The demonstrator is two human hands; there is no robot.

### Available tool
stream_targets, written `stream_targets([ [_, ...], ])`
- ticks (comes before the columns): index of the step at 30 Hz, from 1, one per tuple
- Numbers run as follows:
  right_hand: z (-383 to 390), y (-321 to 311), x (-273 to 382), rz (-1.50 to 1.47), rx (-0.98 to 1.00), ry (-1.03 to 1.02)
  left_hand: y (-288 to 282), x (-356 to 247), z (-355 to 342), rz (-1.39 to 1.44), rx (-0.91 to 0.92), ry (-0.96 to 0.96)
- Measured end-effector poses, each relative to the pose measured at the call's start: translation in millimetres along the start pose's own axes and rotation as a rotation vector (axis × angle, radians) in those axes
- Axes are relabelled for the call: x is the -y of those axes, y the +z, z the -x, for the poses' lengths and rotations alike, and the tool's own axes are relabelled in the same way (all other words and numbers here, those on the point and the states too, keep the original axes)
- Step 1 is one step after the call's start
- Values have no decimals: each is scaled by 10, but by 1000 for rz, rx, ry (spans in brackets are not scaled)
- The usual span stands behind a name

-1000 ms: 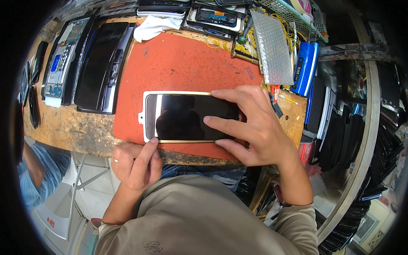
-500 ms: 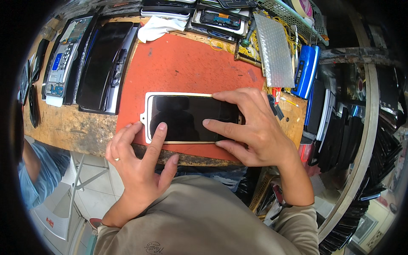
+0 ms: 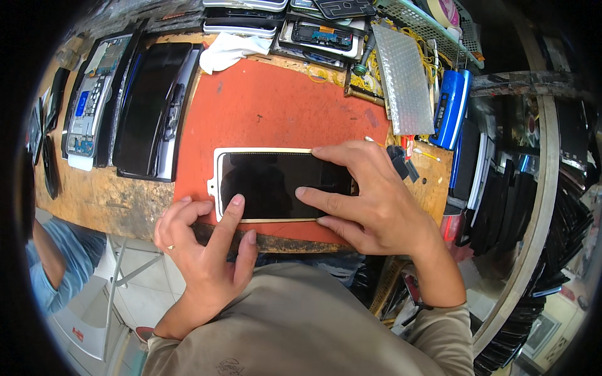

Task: The person handles a smartphone, removes its back cover, and manipulates internal components on a cluttered workbench. They also handle a yellow grid-like frame and a black rectangular object, placing items on the table.

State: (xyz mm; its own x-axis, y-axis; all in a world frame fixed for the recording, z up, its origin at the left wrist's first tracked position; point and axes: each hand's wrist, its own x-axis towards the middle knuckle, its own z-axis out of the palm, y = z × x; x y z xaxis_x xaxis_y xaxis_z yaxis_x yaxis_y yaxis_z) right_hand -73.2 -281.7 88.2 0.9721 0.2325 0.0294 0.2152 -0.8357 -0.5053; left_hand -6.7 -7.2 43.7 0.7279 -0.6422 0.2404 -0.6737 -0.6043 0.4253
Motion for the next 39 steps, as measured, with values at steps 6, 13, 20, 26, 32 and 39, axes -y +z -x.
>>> stream_targets([
  [6, -9, -10, 10, -14, 16, 11, -39, 30, -194, -13, 51, -16],
  [13, -10, 9, 20, -23, 26, 34, -39, -5, -301, -30, 253, -47],
  [20, -21, 13, 64, -10, 42, 58, -56, -62, -268, -100, 317, -111],
  [26, -21, 27, 65, -16, 34, 58, -42, -84, -241, -117, 311, -135],
  [32, -22, 36, 74, 0, 20, 48, -10, -298, -270, -33, 276, -38],
  [39, -19, 71, 51, 7, 11, 45, 292, -446, -411, 205, 258, 155],
])
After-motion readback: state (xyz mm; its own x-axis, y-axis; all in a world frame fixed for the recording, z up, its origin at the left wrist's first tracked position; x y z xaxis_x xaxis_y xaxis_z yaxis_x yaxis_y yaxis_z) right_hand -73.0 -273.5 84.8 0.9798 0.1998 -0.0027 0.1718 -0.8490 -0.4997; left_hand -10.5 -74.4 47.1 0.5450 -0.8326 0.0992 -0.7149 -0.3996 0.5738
